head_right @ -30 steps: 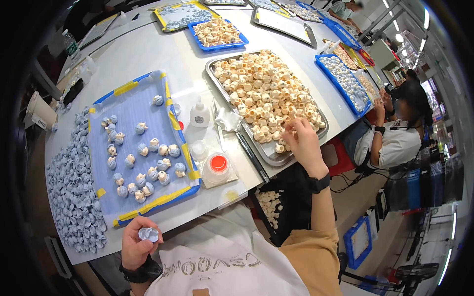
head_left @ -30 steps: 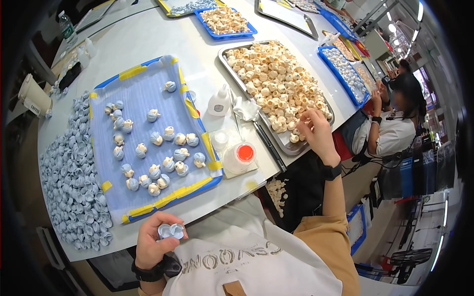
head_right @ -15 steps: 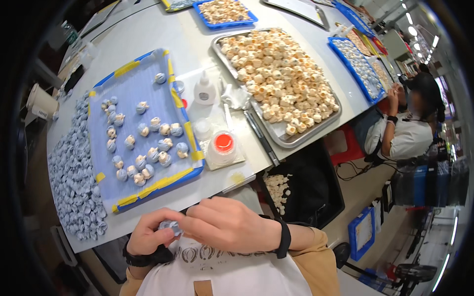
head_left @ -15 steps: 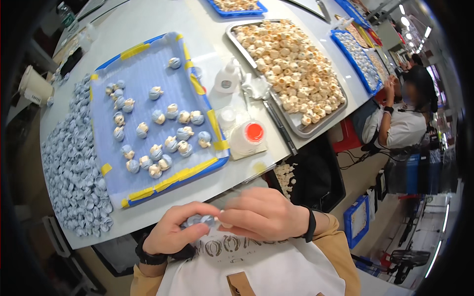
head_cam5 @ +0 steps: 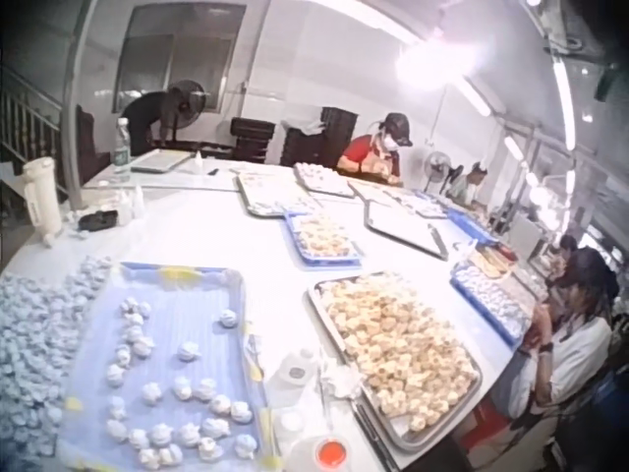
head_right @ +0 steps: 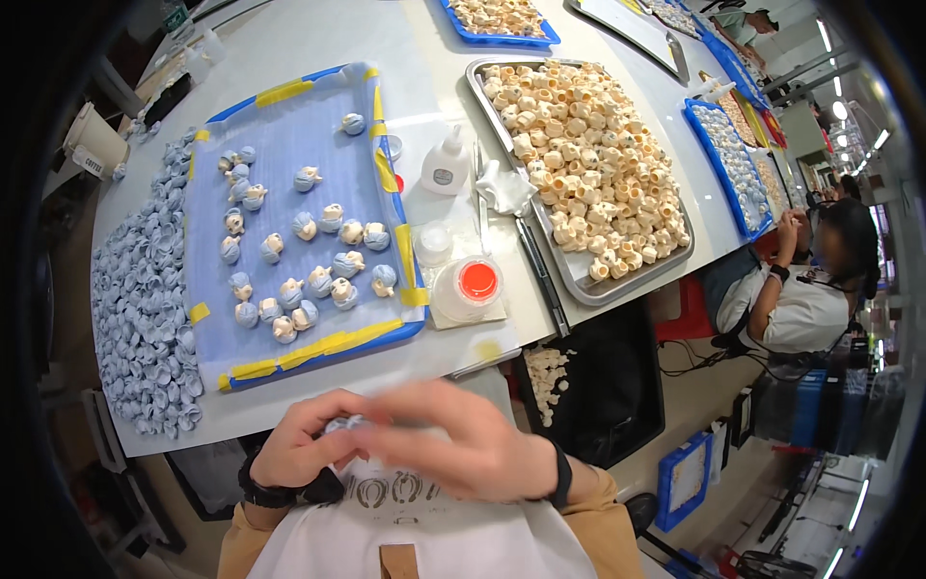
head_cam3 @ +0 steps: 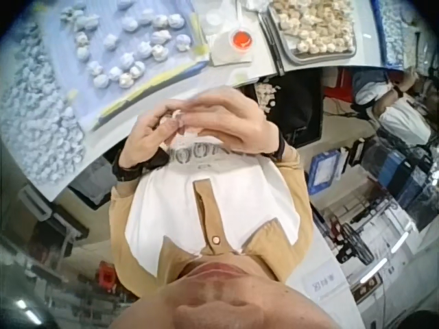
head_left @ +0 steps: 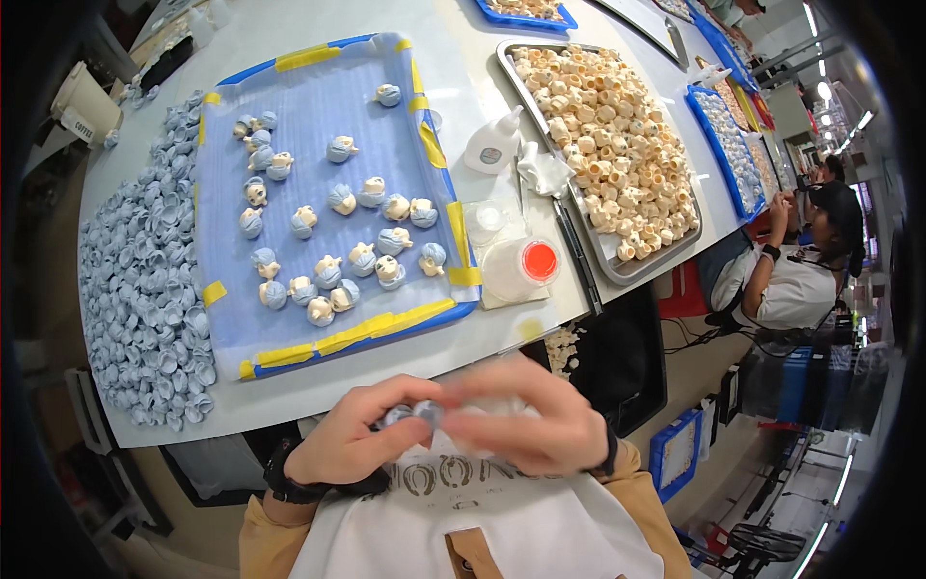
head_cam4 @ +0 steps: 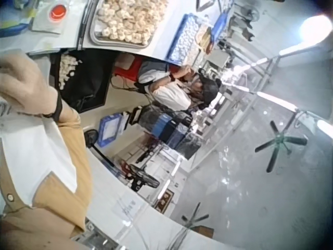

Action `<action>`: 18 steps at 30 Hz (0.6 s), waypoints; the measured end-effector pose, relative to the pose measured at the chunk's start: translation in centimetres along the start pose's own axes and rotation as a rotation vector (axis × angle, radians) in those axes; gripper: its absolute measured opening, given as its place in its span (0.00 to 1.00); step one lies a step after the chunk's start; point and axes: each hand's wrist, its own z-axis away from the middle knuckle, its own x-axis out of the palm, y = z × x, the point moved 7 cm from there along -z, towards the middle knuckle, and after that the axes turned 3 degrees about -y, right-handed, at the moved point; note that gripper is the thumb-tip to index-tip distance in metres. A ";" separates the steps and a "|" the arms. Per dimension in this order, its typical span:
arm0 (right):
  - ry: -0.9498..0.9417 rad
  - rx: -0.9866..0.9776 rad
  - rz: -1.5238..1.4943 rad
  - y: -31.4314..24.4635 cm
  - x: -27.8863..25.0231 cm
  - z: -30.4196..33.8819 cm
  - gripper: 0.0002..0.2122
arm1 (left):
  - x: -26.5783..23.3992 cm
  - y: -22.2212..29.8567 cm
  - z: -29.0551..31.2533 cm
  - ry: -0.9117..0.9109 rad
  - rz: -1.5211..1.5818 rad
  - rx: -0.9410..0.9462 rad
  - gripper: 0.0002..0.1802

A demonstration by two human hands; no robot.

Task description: The person assembles small doll figures by attaching light blue hair pieces to beige head bodies. They repeatedly pick up a hair piece and a head, apply glue from a bottle to the head, and press the hair piece onto it. The completed figures are placed on a blue tray on the table.

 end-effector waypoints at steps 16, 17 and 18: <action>0.014 0.290 0.687 3.4 -7.9 -2.4 0.11 | -1.4 -0.7 0.7 0.108 0.197 -0.011 0.18; -0.019 0.266 0.703 3.4 -7.6 -2.6 0.11 | -1.5 -0.4 0.7 0.128 0.161 0.024 0.18; -0.023 0.281 0.699 3.5 -7.5 -2.6 0.11 | -1.6 -0.2 0.7 0.149 0.125 0.058 0.18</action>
